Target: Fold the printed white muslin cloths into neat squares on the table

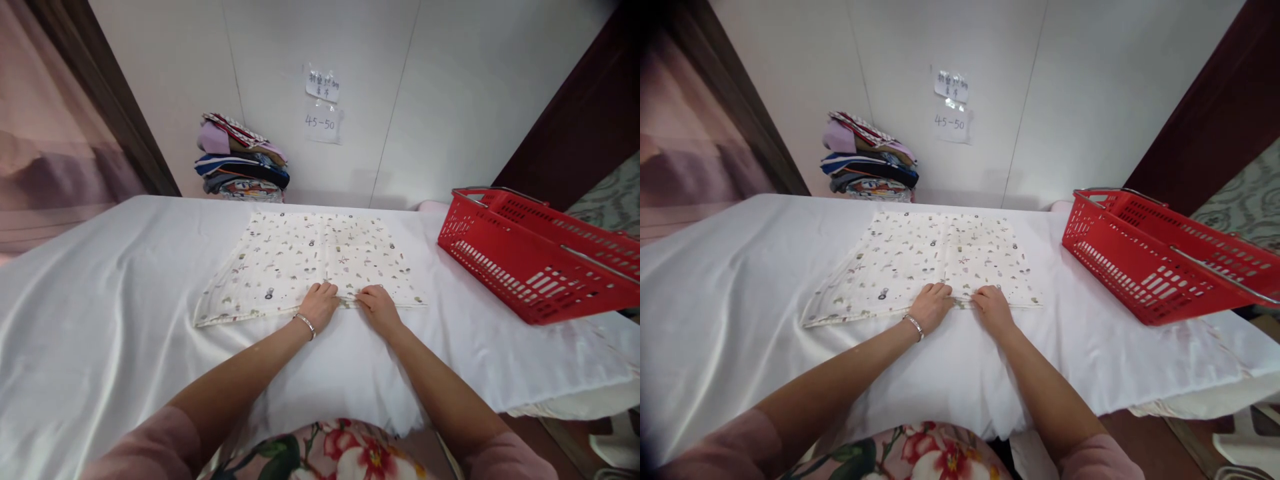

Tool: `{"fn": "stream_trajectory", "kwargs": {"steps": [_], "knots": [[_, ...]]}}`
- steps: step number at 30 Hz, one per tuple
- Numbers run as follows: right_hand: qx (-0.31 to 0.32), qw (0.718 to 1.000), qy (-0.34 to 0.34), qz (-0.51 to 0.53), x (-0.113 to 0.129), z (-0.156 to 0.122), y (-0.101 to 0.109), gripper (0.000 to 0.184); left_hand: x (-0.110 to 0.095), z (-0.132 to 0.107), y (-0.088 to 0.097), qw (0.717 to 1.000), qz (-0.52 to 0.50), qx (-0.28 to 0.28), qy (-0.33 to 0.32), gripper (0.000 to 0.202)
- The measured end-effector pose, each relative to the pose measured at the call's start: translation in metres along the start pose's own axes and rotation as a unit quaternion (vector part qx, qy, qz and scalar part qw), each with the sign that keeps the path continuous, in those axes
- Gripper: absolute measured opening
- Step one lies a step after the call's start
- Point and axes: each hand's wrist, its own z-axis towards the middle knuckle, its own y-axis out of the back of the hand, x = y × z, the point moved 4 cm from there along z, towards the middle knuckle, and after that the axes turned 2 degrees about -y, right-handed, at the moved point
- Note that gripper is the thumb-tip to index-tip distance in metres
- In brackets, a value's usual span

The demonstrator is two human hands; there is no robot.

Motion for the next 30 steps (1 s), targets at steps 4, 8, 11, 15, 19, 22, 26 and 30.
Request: {"fn": "stream_trajectory", "kwargs": {"steps": [4, 8, 11, 15, 19, 22, 26, 30], "knots": [[-0.003, 1.0, -0.003, 0.0, 0.002, 0.0, 0.002, 0.022, -0.005, -0.001, 0.002, 1.0, 0.001, -0.007, -0.004, 0.017], [-0.004, 1.0, 0.0, 0.003, 0.005, -0.001, 0.004, 0.022, -0.01, -0.008, 0.006, 0.999, -0.028, -0.028, -0.006, 0.017], [0.007, 1.0, 0.003, 0.015, 0.008, -0.003, 0.006, 0.021, -0.01, -0.012, 0.006, 0.998, -0.048, -0.035, 0.003, 0.018], [0.022, 0.999, 0.001, 0.032, 0.013, -0.004, 0.012, 0.022, -0.008, -0.013, 0.005, 0.997, -0.063, -0.035, 0.019, 0.019], [0.033, 0.999, 0.004, 0.029, 0.016, -0.004, 0.015, 0.021, -0.007, -0.013, 0.007, 0.995, -0.078, -0.052, 0.022, 0.019], [0.033, 0.999, 0.0, 0.021, 0.016, -0.003, 0.013, 0.02, -0.007, -0.013, 0.007, 0.994, -0.088, -0.052, 0.023, 0.018], [0.024, 0.999, 0.01, 0.024, 0.014, -0.003, 0.01, 0.021, -0.006, -0.014, 0.005, 0.994, -0.098, -0.04, 0.035, 0.019], [0.024, 0.999, 0.018, 0.018, 0.011, -0.004, 0.009, 0.021, -0.006, -0.014, 0.006, 0.993, -0.106, -0.023, 0.049, 0.016]]}}
